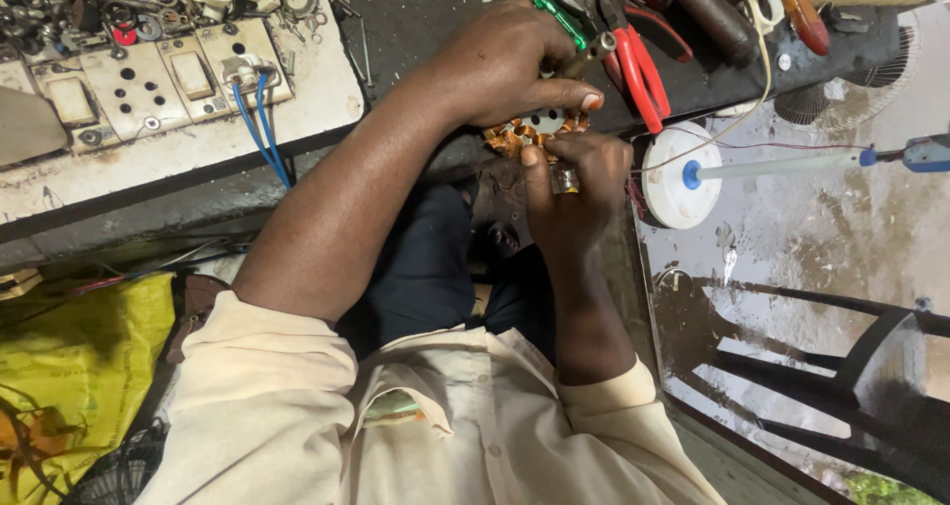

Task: The person uses pliers to trim and adjust copper windings on a circular stator component. They repeatedly rotate the stator to access different sections, cutting excess wire and bending the coils into place.

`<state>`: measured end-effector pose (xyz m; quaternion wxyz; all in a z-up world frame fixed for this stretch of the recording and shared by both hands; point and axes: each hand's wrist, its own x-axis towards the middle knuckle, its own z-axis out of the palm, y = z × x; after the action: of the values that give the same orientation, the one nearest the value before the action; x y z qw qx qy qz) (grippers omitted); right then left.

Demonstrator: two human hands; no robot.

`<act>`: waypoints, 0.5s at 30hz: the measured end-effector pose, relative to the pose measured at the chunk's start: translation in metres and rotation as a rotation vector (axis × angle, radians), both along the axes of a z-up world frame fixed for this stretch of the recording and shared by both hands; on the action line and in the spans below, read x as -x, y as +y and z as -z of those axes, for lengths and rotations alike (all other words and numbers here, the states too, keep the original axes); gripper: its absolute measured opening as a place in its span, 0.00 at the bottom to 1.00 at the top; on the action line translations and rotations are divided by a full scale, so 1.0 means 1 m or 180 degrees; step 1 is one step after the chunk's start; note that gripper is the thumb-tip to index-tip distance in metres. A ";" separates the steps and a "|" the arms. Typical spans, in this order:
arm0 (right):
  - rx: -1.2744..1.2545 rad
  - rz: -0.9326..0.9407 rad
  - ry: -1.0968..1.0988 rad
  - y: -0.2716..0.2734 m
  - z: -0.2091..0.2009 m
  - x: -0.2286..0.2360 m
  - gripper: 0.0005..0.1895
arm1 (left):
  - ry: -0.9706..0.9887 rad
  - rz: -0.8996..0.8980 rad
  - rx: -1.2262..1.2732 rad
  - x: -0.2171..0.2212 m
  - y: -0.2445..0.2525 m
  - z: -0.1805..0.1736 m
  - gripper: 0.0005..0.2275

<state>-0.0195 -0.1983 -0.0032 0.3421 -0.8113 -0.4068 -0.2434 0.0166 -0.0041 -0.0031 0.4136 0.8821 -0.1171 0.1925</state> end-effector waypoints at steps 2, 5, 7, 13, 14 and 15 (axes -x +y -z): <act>-0.0074 -0.0015 0.0163 0.000 0.000 0.000 0.11 | 0.0037 -0.0045 0.0007 0.001 0.000 0.000 0.25; -0.0111 0.0040 0.0338 -0.002 0.002 0.001 0.10 | 0.0186 -0.0092 -0.0060 0.002 0.001 -0.001 0.26; -0.0143 0.0074 0.0458 -0.003 0.005 0.003 0.09 | 0.0221 -0.0099 -0.0148 0.002 0.001 0.000 0.26; -0.0125 0.0022 0.0214 0.000 0.005 0.006 0.13 | 0.0060 -0.0100 -0.0028 0.003 0.002 -0.002 0.26; -0.0072 -0.0092 0.0126 -0.001 0.002 0.006 0.16 | 0.0123 -0.0087 -0.0017 0.003 0.003 -0.002 0.26; -0.0019 -0.0207 0.0039 -0.001 0.000 0.006 0.19 | 0.0186 -0.0074 -0.0006 0.002 0.003 -0.002 0.26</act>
<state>-0.0252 -0.1998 -0.0034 0.3548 -0.7981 -0.4301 -0.2284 0.0143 -0.0009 -0.0015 0.4137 0.8891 -0.0949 0.1713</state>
